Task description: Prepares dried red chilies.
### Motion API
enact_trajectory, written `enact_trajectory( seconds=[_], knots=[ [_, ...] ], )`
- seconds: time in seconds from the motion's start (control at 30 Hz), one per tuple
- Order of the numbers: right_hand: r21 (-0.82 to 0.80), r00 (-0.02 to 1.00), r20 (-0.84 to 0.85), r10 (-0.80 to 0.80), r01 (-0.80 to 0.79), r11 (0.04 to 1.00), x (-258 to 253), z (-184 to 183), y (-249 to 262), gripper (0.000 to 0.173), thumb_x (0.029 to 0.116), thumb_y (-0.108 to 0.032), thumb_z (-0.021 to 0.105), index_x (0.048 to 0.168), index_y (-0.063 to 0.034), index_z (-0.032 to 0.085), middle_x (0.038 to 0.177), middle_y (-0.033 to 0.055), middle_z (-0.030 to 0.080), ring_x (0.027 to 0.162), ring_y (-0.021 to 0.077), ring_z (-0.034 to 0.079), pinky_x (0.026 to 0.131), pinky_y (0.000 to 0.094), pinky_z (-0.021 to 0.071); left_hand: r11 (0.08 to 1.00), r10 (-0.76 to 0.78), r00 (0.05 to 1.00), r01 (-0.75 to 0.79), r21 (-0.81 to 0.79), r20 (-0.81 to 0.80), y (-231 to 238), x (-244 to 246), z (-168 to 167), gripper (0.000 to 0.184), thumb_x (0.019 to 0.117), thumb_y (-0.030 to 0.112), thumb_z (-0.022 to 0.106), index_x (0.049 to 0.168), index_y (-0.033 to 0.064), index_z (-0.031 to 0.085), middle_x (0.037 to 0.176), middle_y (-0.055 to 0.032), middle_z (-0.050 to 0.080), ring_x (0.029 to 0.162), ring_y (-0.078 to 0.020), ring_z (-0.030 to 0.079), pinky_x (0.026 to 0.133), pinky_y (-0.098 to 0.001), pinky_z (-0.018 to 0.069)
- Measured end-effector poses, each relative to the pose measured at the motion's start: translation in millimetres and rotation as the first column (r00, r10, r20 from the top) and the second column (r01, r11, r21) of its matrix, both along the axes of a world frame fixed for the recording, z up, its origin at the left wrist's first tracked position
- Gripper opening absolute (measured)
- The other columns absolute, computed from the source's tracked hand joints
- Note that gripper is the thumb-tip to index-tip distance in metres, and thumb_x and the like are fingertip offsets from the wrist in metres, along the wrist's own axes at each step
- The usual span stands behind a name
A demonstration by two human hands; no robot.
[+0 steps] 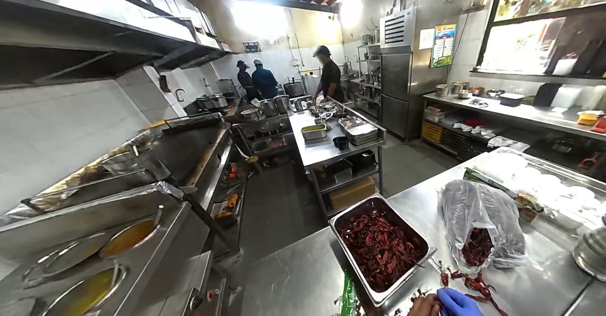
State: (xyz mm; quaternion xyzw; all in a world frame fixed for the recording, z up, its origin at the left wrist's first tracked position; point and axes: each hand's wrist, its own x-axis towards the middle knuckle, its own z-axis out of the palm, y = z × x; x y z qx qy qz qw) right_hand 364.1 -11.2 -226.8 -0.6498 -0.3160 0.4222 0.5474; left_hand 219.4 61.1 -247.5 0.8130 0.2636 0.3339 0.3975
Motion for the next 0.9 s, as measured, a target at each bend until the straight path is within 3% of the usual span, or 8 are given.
enact_trajectory(
  seconds=[0.13,0.23,0.4,0.5,0.57,0.77,0.83,0.9],
  knots=[
    [0.028,0.998,-0.051,-0.032,0.033,0.999,-6,8,14,0.043,0.1049,-0.047,0.050,0.087,-0.0107,0.067,0.064,0.0007,0.054,0.057,0.0139,0.052,0.056,0.0336,0.0471,0.996,0.082,0.993,-0.085,0.031,0.085,1,-6,14,0.025,0.1015,0.012,0.057,0.117,0.0040,0.075,0.104,-0.0083,0.075,0.094,-0.0162,0.073,0.089,-0.0359,0.0609],
    [0.010,1.000,0.007,-0.014,0.014,1.000,-14,46,13,0.048,0.1064,-0.048,0.047,0.085,-0.0105,0.068,0.067,0.0012,0.056,0.060,0.0138,0.053,0.059,0.0327,0.0479,0.999,0.053,0.985,-0.050,-0.023,0.165,5,-9,22,0.029,0.1028,0.019,0.060,0.125,0.0058,0.072,0.110,-0.0059,0.074,0.095,-0.0114,0.072,0.088,-0.0318,0.0616],
    [0.072,0.999,-0.017,0.040,-0.038,0.997,-20,72,15,0.048,0.1069,-0.048,0.045,0.087,-0.0100,0.067,0.068,0.0032,0.056,0.061,0.0135,0.052,0.059,0.0311,0.0458,0.960,0.072,0.966,0.000,-0.280,0.248,9,-16,52,0.040,0.1041,0.023,0.059,0.144,0.0167,0.060,0.124,-0.0028,0.069,0.099,-0.0127,0.069,0.087,-0.0328,0.0604],
    [0.094,0.999,0.042,0.019,-0.023,0.995,-26,78,17,0.044,0.1072,-0.044,0.048,0.089,-0.0096,0.069,0.071,0.0053,0.060,0.062,0.0160,0.055,0.060,0.0328,0.0478,0.889,0.101,0.947,0.053,-0.456,0.306,10,-22,66,0.033,0.1037,0.022,0.061,0.135,0.0116,0.060,0.116,-0.0052,0.071,0.098,-0.0173,0.070,0.085,-0.0343,0.0613],
    [0.097,0.984,0.179,-0.010,-0.007,0.995,-28,80,18,0.042,0.1066,-0.044,0.050,0.087,-0.0122,0.069,0.071,0.0044,0.059,0.063,0.0174,0.056,0.059,0.0347,0.0487,0.843,0.093,0.939,0.103,-0.527,0.332,14,-26,73,0.029,0.1015,0.019,0.064,0.127,0.0065,0.061,0.106,-0.0098,0.071,0.088,-0.0213,0.069,0.078,-0.0356,0.0603],
    [0.090,0.907,0.419,-0.048,0.011,0.996,-37,92,20,0.037,0.1052,-0.045,0.054,0.084,-0.0190,0.069,0.068,-0.0014,0.060,0.061,0.0136,0.057,0.056,0.0343,0.0486,0.859,0.146,0.929,0.052,-0.510,0.341,19,-26,86,0.018,0.0957,0.018,0.072,0.109,0.0057,0.071,0.092,-0.0105,0.073,0.080,-0.0219,0.070,0.073,-0.0360,0.0615],
    [0.090,0.939,0.343,-0.022,-0.009,0.996,-38,93,22,0.040,0.1054,-0.046,0.052,0.083,-0.0169,0.067,0.068,0.0008,0.058,0.061,0.0149,0.055,0.056,0.0344,0.0466,0.803,0.160,0.911,0.104,-0.587,0.380,21,-26,85,0.016,0.0968,0.016,0.070,0.104,0.0013,0.071,0.087,-0.0155,0.070,0.071,-0.0226,0.065,0.065,-0.0349,0.0560],
    [0.137,0.996,0.082,0.045,-0.056,0.989,-38,94,22,0.039,0.1060,-0.040,0.053,0.083,-0.0111,0.065,0.069,0.0032,0.054,0.063,0.0141,0.051,0.060,0.0318,0.0452,0.690,0.166,0.879,0.220,-0.690,0.447,23,-27,84,0.016,0.0980,0.012,0.068,0.104,-0.0028,0.070,0.086,-0.0175,0.067,0.067,-0.0187,0.059,0.061,-0.0315,0.0512]
  ],
)
